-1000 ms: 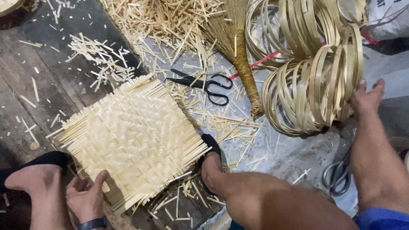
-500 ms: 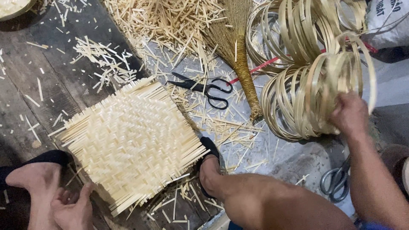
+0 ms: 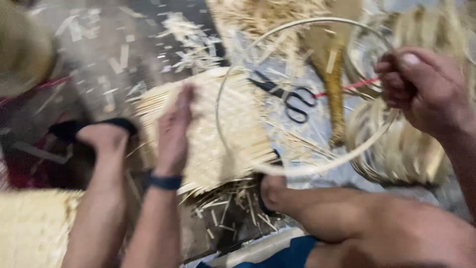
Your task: Assembling and trimming bamboo strips using a wooden mold and scissors to create a round steamer component.
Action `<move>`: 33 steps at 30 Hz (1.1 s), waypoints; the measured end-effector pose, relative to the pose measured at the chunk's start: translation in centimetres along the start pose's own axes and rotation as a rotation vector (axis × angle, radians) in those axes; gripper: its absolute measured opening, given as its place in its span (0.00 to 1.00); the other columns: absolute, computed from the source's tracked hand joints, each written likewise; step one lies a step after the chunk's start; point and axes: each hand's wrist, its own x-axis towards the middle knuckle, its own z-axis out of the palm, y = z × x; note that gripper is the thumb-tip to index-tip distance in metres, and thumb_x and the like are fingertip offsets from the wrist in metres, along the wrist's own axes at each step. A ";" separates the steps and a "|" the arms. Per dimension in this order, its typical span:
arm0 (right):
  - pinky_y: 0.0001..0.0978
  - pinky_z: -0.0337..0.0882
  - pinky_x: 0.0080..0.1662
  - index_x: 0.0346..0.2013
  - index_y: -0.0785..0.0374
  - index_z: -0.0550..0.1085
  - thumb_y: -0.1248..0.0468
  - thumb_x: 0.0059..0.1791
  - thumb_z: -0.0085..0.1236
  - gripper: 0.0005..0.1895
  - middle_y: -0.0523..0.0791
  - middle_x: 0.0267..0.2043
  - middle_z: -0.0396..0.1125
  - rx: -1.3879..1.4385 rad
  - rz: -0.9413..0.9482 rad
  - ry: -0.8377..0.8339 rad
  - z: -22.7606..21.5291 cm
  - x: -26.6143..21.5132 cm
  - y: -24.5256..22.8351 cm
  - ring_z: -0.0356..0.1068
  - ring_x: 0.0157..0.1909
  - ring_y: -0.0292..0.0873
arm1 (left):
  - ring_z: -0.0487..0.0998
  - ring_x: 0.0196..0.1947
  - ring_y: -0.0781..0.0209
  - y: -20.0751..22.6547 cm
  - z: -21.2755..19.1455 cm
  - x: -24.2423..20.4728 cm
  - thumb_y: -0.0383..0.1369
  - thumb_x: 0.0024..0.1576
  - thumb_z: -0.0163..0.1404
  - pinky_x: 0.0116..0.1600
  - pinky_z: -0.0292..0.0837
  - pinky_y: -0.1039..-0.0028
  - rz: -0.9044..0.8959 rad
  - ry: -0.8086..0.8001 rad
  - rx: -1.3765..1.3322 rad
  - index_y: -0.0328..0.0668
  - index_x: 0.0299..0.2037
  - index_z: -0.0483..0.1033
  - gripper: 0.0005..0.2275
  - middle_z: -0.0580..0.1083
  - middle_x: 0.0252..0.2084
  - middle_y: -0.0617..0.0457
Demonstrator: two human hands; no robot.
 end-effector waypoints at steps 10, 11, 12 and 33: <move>0.35 0.65 0.37 0.54 0.75 0.72 0.49 0.62 0.37 0.28 0.46 0.31 0.62 -0.347 0.251 -0.297 9.7 9.2 2.3 0.61 0.31 0.39 | 0.66 0.18 0.74 3.9 -2.3 -4.8 0.40 0.63 0.52 0.18 0.56 0.85 -0.705 0.226 -0.670 0.26 0.50 0.77 0.18 0.71 0.23 0.57; 0.39 0.67 0.37 0.56 0.69 0.75 0.48 0.62 0.37 0.28 0.52 0.31 0.64 -0.578 0.217 -0.330 10.5 9.2 2.6 0.63 0.32 0.43 | 0.67 0.18 0.72 4.2 -2.5 -5.0 0.38 0.63 0.52 0.20 0.58 0.84 -0.722 0.192 -0.626 0.24 0.49 0.78 0.17 0.71 0.23 0.56; 0.43 0.70 0.38 0.59 0.63 0.79 0.47 0.63 0.37 0.29 0.57 0.31 0.66 -0.807 0.178 -0.361 11.3 9.3 2.9 0.65 0.32 0.48 | 0.68 0.19 0.71 4.6 -2.6 -5.2 0.36 0.62 0.53 0.21 0.61 0.83 -0.739 0.158 -0.581 0.22 0.48 0.78 0.17 0.72 0.24 0.54; 0.37 0.68 0.27 0.23 0.58 0.68 0.43 0.48 0.55 0.23 0.43 0.22 0.62 -1.380 -0.973 -0.670 27.7 -3.8 9.2 0.67 0.25 0.42 | 0.51 0.15 0.70 1.2 0.7 -13.5 0.74 0.53 0.25 0.19 0.45 0.77 -0.848 -0.062 -0.397 0.53 0.16 0.54 0.34 0.53 0.16 0.63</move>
